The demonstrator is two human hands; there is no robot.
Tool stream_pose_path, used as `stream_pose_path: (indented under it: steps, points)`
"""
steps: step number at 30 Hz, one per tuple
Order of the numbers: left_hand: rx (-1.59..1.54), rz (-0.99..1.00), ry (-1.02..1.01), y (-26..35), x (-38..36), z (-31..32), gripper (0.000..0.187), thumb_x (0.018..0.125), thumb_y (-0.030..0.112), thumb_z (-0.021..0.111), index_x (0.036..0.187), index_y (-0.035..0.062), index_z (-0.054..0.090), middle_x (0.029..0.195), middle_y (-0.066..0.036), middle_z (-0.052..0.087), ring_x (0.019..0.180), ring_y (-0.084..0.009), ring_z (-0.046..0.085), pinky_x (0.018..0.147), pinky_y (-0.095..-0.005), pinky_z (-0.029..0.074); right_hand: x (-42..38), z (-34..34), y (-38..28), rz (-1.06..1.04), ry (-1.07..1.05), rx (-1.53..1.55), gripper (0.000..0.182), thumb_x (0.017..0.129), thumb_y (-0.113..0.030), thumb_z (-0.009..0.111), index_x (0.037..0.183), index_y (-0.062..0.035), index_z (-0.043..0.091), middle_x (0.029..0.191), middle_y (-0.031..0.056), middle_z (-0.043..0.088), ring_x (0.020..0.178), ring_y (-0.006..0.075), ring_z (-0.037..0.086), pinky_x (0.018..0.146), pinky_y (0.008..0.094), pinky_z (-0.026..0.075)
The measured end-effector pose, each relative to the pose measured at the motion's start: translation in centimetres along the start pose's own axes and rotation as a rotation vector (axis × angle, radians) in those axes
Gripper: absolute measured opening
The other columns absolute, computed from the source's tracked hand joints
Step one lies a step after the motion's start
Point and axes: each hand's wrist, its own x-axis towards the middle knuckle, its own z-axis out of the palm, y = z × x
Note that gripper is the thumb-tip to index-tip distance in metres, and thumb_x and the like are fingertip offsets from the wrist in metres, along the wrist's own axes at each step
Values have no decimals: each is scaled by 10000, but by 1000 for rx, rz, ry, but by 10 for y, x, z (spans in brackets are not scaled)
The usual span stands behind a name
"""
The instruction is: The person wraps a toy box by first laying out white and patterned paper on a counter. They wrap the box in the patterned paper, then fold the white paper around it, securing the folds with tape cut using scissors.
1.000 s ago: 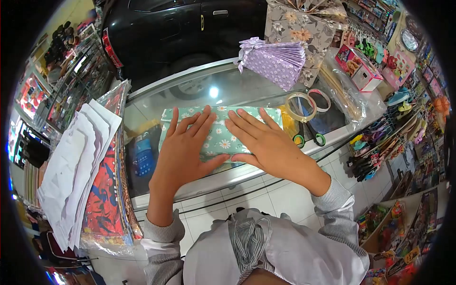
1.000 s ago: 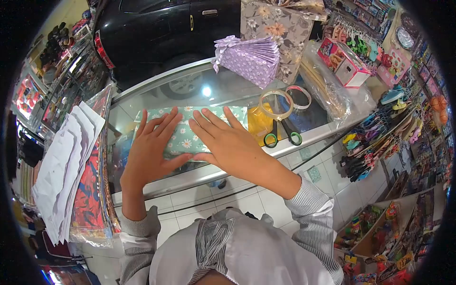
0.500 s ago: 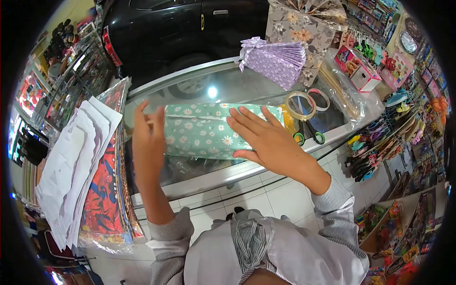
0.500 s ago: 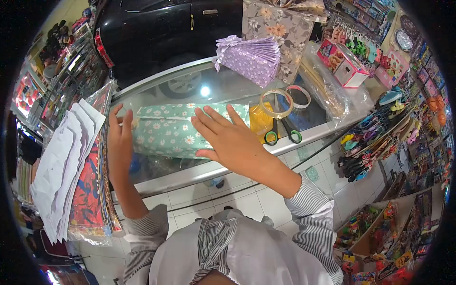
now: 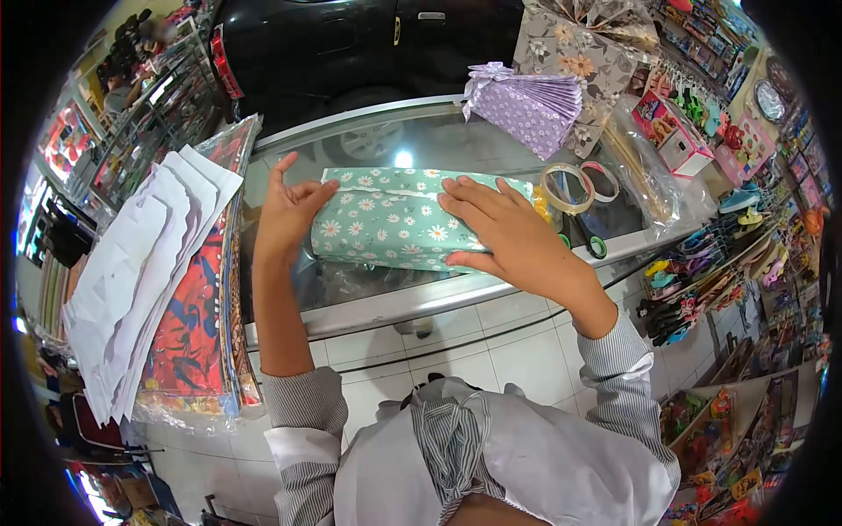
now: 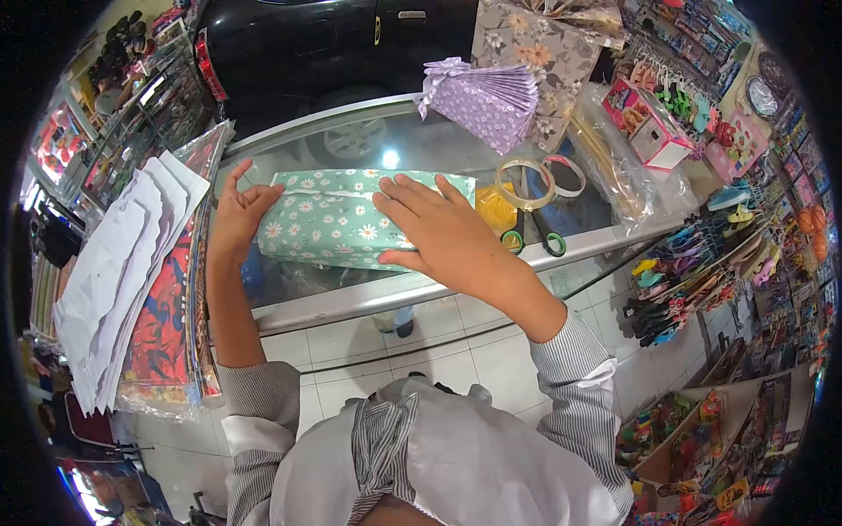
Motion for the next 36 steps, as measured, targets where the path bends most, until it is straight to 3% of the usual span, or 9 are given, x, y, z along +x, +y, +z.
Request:
stream_pose_path:
  steps: [2,5,8,11,14,18,20,26,36]
  points:
    - [458,212,152,10,-10,2,625,773,26,709,1318,37,404,1080,-128,605,925,-136,603,775,-278,487,0,1,1,8,-2,7,629,824,-416,611,1330,-88,435,1391,104,420,1307,273,370,1078,483,271]
    - [536,749,-89,48,-33,15,554,769,125,725,1271,73,496,1258,-120,526,1142,-224,532,960,-352,412,0,0,1,-1,-8,-17,640,824,-424,610,1330,-78,428,1383,102,430,1299,271,381,1073,485,276]
    - [872,876,-279,61,-61,40,604,786,302,692,1296,64,475,1322,-117,499,1243,-301,454,1067,-408,319,1,-3,-1,22,-7,58,640,845,-476,561,1299,-46,426,1356,157,444,1293,298,384,1073,498,263]
    - [842,811,-367,35,-59,55,652,769,382,653,1308,69,463,1344,-121,478,1238,-297,450,1076,-437,317,2,-12,-1,72,-49,160,666,832,-436,620,1312,-30,400,1353,166,448,1283,296,406,1073,459,277]
    - [862,796,-344,34,-62,56,659,759,397,640,1310,81,464,1347,-109,479,1238,-278,452,1075,-427,325,-5,-32,27,16,-21,638,649,832,-364,657,1318,-17,402,1349,153,458,1270,269,427,1064,401,300]
    - [859,777,-391,35,-58,54,660,752,386,640,1319,101,459,1361,-80,471,1262,-267,430,1098,-452,267,-27,-72,60,131,189,677,531,876,-176,581,1346,-15,395,1366,115,442,1287,237,401,1082,373,276]
    - [848,768,-447,36,-53,44,657,746,365,651,1324,120,460,1369,-58,468,1276,-259,420,1122,-485,194,-37,-68,64,201,94,692,498,887,-144,550,1348,-28,402,1374,103,438,1287,228,402,1075,372,289]
    - [882,631,-629,50,-39,2,751,654,115,746,1341,180,448,1403,-2,438,1303,-212,401,1116,-569,6,-31,-11,48,23,-28,683,522,805,-55,576,1310,-67,442,1310,117,488,1201,265,478,1008,358,371]
    - [858,544,-667,58,-46,1,823,570,-43,704,1329,179,475,1239,-89,470,1297,-323,378,1094,-607,44,-16,8,16,-81,45,692,495,761,-56,607,1247,-90,519,1233,137,515,1128,320,509,945,374,419]
